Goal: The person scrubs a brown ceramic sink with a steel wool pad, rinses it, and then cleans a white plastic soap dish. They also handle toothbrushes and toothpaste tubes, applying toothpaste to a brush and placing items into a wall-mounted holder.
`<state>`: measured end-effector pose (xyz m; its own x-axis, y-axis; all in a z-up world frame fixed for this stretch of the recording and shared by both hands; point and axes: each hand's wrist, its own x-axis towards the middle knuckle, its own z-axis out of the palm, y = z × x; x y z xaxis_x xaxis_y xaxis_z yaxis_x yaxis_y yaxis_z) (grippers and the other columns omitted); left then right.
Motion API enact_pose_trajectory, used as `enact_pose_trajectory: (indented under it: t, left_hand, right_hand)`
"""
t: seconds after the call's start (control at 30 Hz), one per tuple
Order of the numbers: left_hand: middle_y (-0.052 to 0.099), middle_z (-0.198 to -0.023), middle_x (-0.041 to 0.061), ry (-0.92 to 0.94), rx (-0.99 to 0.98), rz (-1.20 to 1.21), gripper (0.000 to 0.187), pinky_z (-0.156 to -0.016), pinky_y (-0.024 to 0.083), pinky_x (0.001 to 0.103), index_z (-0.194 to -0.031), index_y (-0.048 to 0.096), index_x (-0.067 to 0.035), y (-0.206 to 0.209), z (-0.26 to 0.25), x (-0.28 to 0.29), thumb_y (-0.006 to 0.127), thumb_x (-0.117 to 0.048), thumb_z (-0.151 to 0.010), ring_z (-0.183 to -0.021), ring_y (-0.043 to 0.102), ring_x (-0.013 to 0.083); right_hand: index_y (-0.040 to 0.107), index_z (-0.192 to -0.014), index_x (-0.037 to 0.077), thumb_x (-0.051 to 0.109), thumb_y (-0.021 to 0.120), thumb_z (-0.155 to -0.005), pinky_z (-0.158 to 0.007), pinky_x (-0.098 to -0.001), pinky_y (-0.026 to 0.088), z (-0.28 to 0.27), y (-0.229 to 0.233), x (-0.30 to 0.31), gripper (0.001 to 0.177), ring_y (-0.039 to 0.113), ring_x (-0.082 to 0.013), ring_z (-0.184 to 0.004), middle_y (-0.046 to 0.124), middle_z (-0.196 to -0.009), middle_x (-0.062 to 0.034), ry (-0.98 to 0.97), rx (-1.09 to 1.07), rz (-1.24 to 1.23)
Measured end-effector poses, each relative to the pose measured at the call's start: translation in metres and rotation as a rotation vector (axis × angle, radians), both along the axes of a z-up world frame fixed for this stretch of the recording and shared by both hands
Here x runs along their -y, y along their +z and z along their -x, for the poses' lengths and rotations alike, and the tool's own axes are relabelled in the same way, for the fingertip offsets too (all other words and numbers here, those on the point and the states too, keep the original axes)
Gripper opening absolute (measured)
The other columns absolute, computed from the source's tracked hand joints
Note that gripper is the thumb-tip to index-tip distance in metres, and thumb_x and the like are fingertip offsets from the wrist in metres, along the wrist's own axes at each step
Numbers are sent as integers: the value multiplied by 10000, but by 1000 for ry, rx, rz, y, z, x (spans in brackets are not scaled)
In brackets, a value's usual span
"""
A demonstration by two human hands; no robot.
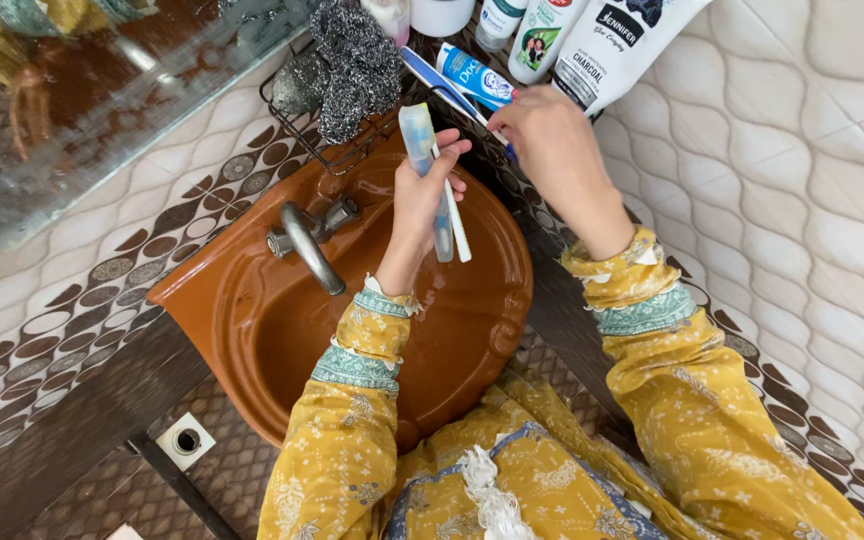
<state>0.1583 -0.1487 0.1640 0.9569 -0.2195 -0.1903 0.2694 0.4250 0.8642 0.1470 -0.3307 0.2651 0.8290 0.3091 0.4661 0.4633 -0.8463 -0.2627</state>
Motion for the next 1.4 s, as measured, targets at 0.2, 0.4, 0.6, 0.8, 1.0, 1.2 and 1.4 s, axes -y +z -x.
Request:
enact_pose_trajectory:
  t: [0.2,0.4,0.6,0.8,1.0,1.2,1.4]
  left_hand:
    - [754,-1112,135,15,12,-24,366,-578,522,262,-1277,630,32,9,1,-3,655,-167,-971,-619,592,85]
    - [716,-1032,101,-8,28,56,347,-594,527,272,-1249,644,30,23,1,2,668,-175,-970,-642,599,90]
    - [709,-1043,105,-49,11,89,347,-611,537,275,-1249,648,31,20,10,4,671,-176,-971,-660,600,92]
    - [704,-1026,102,-28,13,81,343,-601,518,282,-1245,639,35,15,13,3,672,-169,-971,-653,590,106]
    - [645,-1000,53,-48,-61,187,369,-665,538,288,-1297,619,18,25,11,4,648,-148,-969,-742,585,89]
    - [633,-978,49,-127,6,271,327,-679,514,306,-1282,635,44,62,5,-2,637,-77,-978,-739,576,129]
    - [657,-1168,110,-266,1054,-396,410,-945,557,386,-1327,588,60,134,-23,-6,665,-54,-941,-1015,676,223]
  right_hand:
    - [749,-1116,57,-3,760,-890,-858,-446,528,23,23,11,234,650,-360,-1013,705,-1091,-127,-187,34,59]
    - [741,-1145,45,18,785,-828,-855,-466,520,26,24,17,321,642,-380,-1006,672,-1076,-147,-169,-83,109]
    - [751,-1087,89,-51,698,-892,-851,-458,554,28,18,23,245,682,-363,-975,689,-1050,-137,-190,-40,-13]
    - [732,-1148,45,-24,671,-982,-764,-483,545,32,19,26,190,678,-400,-894,693,-1017,-174,-182,-39,40]
    - [716,-1182,35,169,762,-969,-730,-479,533,31,22,17,256,688,-388,-832,712,-999,-175,-150,-182,-30]
    - [746,-1145,93,174,815,-903,-718,-417,540,41,37,14,264,695,-316,-765,728,-1014,-168,-220,-228,-113]
    - [706,-1285,50,82,760,-1005,-750,-250,525,72,41,44,287,667,-118,-853,721,-1074,-91,-288,-278,-612]
